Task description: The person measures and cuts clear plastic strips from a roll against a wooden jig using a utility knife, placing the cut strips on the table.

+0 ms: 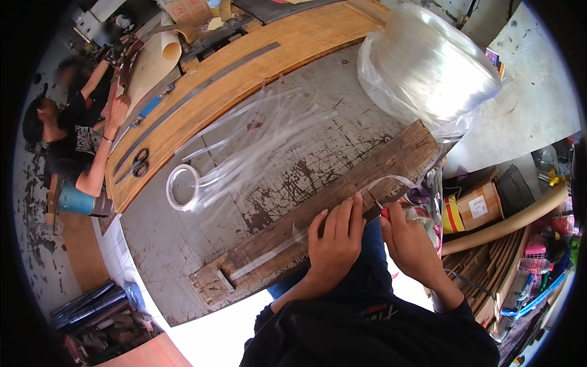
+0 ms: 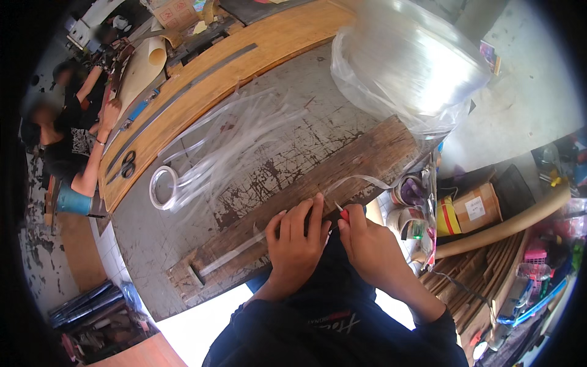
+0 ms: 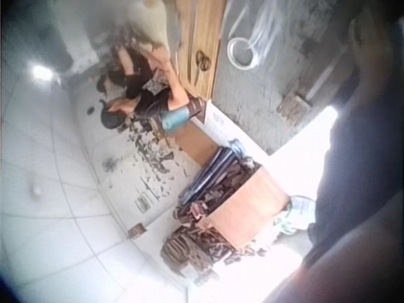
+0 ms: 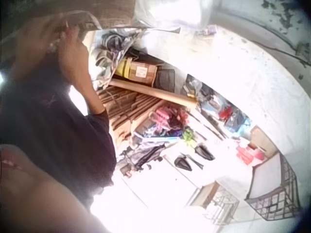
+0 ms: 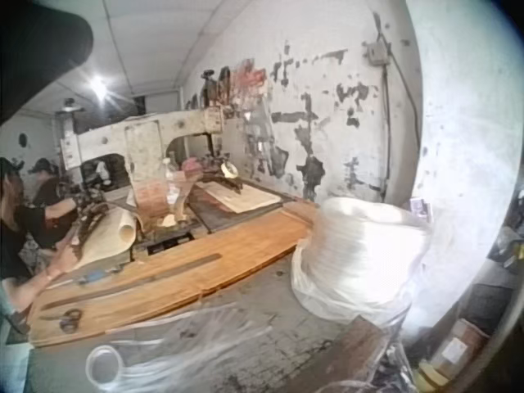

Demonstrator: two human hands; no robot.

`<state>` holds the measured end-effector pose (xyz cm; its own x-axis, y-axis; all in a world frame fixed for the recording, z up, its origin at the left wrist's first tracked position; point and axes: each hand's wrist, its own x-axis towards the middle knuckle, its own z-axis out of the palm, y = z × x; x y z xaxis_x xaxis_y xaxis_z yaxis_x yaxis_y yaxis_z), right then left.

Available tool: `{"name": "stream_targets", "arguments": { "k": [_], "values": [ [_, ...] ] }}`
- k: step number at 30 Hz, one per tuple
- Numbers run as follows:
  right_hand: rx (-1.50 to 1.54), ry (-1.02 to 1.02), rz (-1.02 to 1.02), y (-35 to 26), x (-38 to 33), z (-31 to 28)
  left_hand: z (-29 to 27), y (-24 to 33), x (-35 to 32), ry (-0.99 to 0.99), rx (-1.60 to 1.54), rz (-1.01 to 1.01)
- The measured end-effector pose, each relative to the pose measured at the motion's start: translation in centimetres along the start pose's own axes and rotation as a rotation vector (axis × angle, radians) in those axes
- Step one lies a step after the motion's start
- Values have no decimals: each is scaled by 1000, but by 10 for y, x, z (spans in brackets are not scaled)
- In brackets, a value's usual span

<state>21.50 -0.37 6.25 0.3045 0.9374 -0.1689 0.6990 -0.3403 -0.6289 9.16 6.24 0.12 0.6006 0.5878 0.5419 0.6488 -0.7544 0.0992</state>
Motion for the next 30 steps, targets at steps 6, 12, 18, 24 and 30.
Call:
{"name": "stream_targets", "arguments": {
  "k": [6,12,18,24,30],
  "values": [
    [-65,-101,38,-4,6,-2,-3,-2,5,-19,-24,-23],
    [-44,-107,4,-2,10,0,0,-2,3,-5,32,6],
    [-71,-150,59,-10,12,-3,-3,-4,4,-24,54,7],
    [-76,-186,116,-9,15,-3,-12,-6,23,-157,-212,-88],
    [-172,-230,223,-16,20,-1,-6,-12,45,-162,-368,-258]
  ]
}}
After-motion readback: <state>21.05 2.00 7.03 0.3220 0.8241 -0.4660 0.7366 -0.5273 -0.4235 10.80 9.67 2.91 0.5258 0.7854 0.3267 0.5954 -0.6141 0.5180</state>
